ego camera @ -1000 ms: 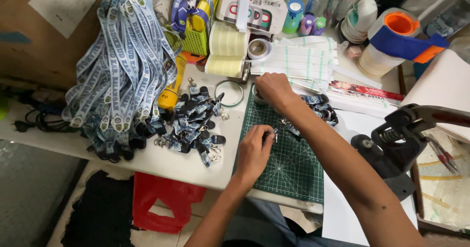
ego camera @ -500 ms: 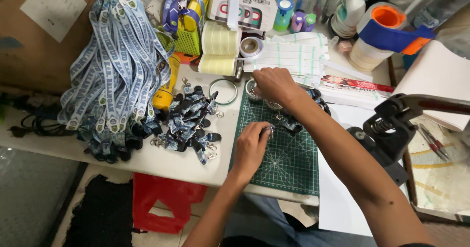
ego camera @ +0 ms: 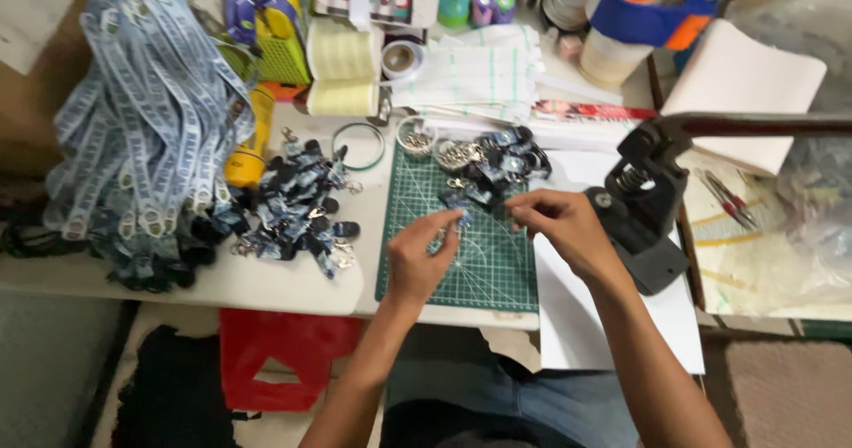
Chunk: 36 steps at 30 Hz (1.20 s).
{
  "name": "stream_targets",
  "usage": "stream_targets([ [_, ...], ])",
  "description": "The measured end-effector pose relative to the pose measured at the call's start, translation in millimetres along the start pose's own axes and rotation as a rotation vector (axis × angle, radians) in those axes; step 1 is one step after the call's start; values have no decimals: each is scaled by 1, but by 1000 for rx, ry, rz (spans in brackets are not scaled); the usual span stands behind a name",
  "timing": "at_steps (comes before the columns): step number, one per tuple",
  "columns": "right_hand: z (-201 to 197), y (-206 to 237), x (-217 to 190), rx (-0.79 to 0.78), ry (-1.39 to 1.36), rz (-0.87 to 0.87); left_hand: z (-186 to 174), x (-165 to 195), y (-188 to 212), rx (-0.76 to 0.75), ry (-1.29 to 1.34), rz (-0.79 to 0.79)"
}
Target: The person assembles keychains by attaching metal clasps to patterned fabric pieces using a manual press. They repeatedly pick up fabric pieces, attach clasps, place them under the press, and operate the lever to secure the connection.
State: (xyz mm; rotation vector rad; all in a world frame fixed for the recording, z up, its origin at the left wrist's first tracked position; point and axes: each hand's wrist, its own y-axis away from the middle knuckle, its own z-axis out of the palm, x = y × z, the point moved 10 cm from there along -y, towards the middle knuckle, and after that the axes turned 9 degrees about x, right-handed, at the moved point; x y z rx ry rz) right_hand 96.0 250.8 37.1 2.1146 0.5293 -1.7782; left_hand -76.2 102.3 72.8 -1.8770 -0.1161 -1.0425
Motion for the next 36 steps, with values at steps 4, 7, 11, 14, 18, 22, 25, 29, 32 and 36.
stream_targets([
  [4,-22,36,22,59,-165,71,13,-14,8,31,143,-320],
  [7,-26,44,22,73,-203,70,34,-20,21,-11,195,-591],
  [11,-26,47,24,101,-239,136,51,-8,28,-21,361,-701],
  [14,-22,47,13,78,-276,60,53,1,28,-39,279,-652],
  [18,-19,50,17,107,-332,107,58,8,31,-27,339,-656],
  [22,-21,53,6,149,-235,-45,61,17,30,-22,334,-596],
  [25,-19,55,2,156,-149,-118,65,20,31,-45,342,-601],
  [29,-22,55,10,188,-196,-58,68,19,34,-65,310,-622],
  [32,-20,54,13,173,-247,-44,67,23,33,-68,313,-569],
  [36,-19,56,15,171,-251,-12,63,34,29,-55,290,-406],
])
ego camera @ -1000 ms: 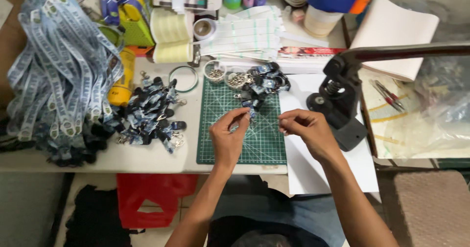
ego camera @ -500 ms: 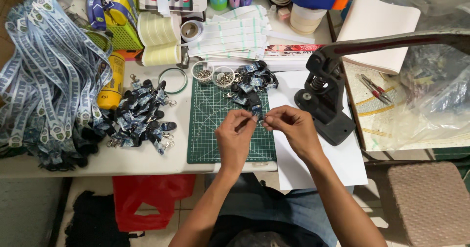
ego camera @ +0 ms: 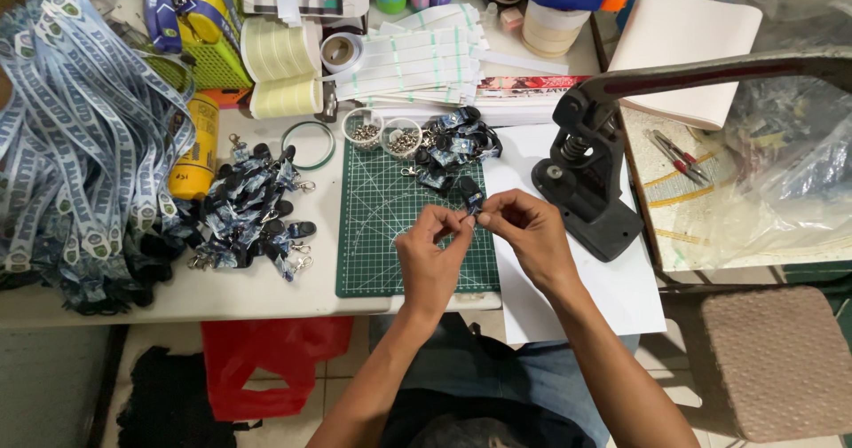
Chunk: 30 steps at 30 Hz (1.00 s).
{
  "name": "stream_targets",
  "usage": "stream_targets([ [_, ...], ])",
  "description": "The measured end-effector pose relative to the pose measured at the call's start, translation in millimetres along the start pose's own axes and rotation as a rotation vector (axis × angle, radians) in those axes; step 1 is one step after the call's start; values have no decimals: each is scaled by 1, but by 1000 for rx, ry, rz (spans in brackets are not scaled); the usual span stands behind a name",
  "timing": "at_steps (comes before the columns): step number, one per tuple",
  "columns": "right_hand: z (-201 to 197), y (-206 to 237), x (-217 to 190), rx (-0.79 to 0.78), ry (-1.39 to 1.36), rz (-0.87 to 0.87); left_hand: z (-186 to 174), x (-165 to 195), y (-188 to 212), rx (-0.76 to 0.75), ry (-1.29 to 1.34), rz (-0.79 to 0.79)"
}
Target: The person assembles keychains by attaching metal clasps to patterned fabric pieces using a manual press. They repeatedly pick up fabric pieces, attach clasps, place them under the press, and operate the lever to secure the connection.
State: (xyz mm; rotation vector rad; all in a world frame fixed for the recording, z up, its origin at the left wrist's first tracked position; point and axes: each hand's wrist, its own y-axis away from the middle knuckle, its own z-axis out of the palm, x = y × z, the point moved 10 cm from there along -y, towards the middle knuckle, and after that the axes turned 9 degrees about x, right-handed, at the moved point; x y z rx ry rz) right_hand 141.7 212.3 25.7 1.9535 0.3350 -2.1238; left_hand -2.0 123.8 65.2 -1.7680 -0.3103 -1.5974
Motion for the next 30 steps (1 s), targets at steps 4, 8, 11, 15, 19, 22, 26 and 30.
stream_targets([
  [4,2,2,0,-21,-24,4,0,9,1,0,-116,156],
  [8,1,2,10,-9,33,47,1,8,2,-31,-187,194],
  [11,2,1,15,-21,-19,58,2,-6,-3,-51,-116,62],
  [15,-7,-3,12,-3,-11,14,15,-42,-8,-154,63,-299],
  [19,-44,-4,-6,95,151,-43,25,-63,-19,-150,172,-437],
  [22,-69,0,-24,106,231,-69,37,-78,-24,-112,353,-551],
  [26,-83,9,-39,119,347,-15,64,-99,-13,-171,538,-810],
  [30,-60,22,-85,67,623,-359,100,-100,20,-388,720,-1061],
])
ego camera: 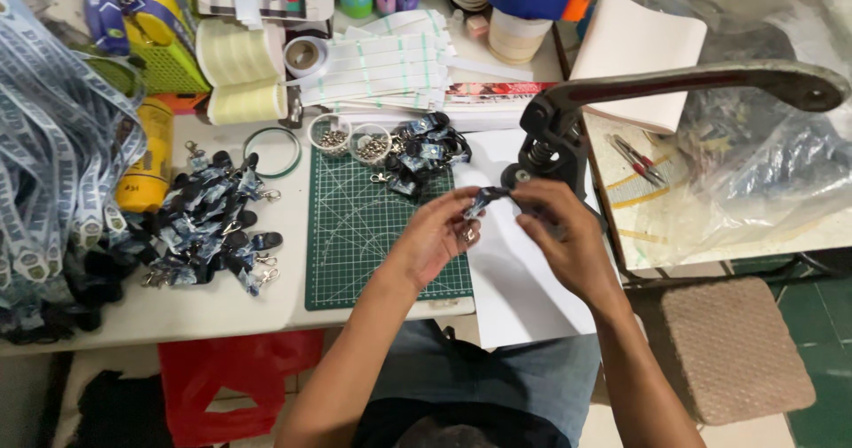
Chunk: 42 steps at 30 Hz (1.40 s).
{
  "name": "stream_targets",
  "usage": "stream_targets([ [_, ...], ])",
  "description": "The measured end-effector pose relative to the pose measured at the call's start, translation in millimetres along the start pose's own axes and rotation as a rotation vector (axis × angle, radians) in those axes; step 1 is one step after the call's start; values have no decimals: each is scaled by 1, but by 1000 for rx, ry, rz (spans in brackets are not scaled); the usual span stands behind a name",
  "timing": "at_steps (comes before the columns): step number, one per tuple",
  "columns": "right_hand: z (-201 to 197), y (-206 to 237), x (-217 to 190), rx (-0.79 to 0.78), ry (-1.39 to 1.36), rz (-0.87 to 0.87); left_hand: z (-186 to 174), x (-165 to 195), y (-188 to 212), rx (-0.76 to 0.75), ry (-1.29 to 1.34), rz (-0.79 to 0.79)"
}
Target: The person assembles keychains by attaching metal clasps to patterned fabric pieces using a manual press. They repeatedly pick up fabric pieces, attach clasps, place them under the press, and operate the lever to secure the connection.
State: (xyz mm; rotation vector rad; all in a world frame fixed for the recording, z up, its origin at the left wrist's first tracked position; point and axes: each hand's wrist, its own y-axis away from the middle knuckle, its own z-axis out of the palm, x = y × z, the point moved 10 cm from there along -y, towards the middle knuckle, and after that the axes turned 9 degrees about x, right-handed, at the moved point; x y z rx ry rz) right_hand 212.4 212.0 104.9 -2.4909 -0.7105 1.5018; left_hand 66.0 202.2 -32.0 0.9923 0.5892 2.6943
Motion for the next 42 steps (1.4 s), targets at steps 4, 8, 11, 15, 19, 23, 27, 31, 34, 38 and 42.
stream_targets([
  [4,9,4,-46,-81,149,-320,9,-18,5,-100,-59,-67],
  [8,16,2,-47,-141,205,-302,6,-19,8,-116,-169,-38],
  [11,30,3,-29,-258,287,-193,-2,-8,10,-8,-329,100],
  [15,31,4,-21,-177,174,-139,8,18,30,-17,-547,422],
  [19,36,15,9,-150,104,98,11,28,55,61,-787,619],
  [23,40,26,25,-125,85,145,7,27,64,172,-841,661],
  [27,41,34,52,-122,5,273,10,19,57,166,-731,622],
  [31,38,38,71,-115,-212,356,20,16,52,93,-625,611],
  [34,34,41,83,-78,-266,418,25,15,52,96,-626,611],
  [38,32,43,86,-37,-277,421,32,20,55,118,-640,644],
  [42,32,37,82,-25,-256,419,40,30,61,140,-725,725],
])
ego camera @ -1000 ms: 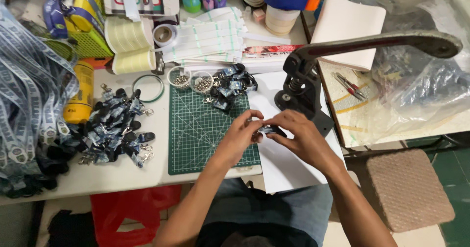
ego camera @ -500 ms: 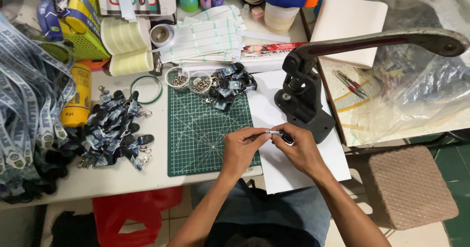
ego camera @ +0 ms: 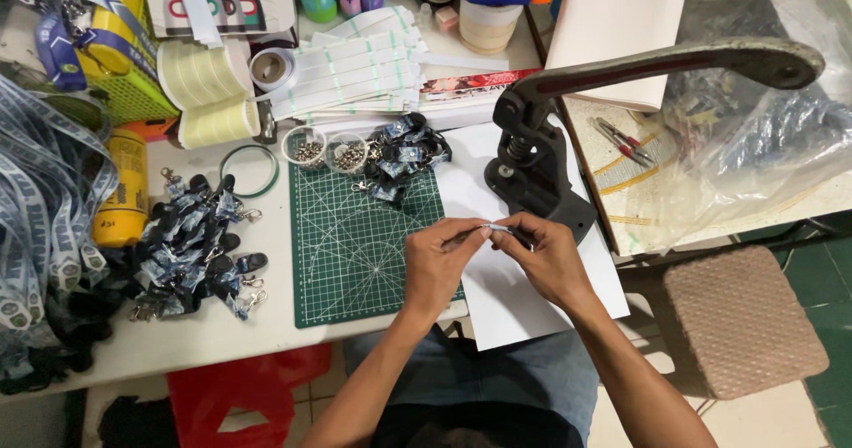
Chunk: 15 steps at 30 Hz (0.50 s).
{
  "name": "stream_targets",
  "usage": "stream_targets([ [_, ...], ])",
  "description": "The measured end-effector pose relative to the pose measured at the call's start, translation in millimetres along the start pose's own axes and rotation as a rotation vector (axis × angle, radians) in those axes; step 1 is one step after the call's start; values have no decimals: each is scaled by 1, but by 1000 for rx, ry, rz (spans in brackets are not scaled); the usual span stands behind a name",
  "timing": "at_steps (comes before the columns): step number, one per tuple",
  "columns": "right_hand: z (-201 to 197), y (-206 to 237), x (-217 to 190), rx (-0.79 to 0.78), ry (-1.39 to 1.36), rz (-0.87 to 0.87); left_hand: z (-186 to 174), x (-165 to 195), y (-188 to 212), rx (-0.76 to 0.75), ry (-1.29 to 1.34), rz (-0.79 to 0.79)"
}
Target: The person assembles keychains by attaching metal clasps to patterned fabric pieces using a manual press. They repeatedly pick up fabric pieces, attach clasps, place them under the press, and operate the lever to secure the connection.
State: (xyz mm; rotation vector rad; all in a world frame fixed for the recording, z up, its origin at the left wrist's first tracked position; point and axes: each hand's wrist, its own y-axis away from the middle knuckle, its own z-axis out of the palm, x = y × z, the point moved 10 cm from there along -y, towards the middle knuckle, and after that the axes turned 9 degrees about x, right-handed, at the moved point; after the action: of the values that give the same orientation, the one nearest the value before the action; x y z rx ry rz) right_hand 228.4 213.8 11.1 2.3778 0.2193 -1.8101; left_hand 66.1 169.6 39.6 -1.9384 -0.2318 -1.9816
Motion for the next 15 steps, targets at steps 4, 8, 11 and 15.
stream_targets([
  [4,-8,-1,-15,49,163,-67,1,23,-2,15,-148,222],
  [8,-38,11,-51,205,254,-295,-12,-6,-32,124,-281,31],
  [11,-91,7,-63,467,166,-296,-14,-26,-78,149,-251,19],
  [15,-122,-64,-58,424,92,-304,23,-59,-128,55,-110,-9],
])
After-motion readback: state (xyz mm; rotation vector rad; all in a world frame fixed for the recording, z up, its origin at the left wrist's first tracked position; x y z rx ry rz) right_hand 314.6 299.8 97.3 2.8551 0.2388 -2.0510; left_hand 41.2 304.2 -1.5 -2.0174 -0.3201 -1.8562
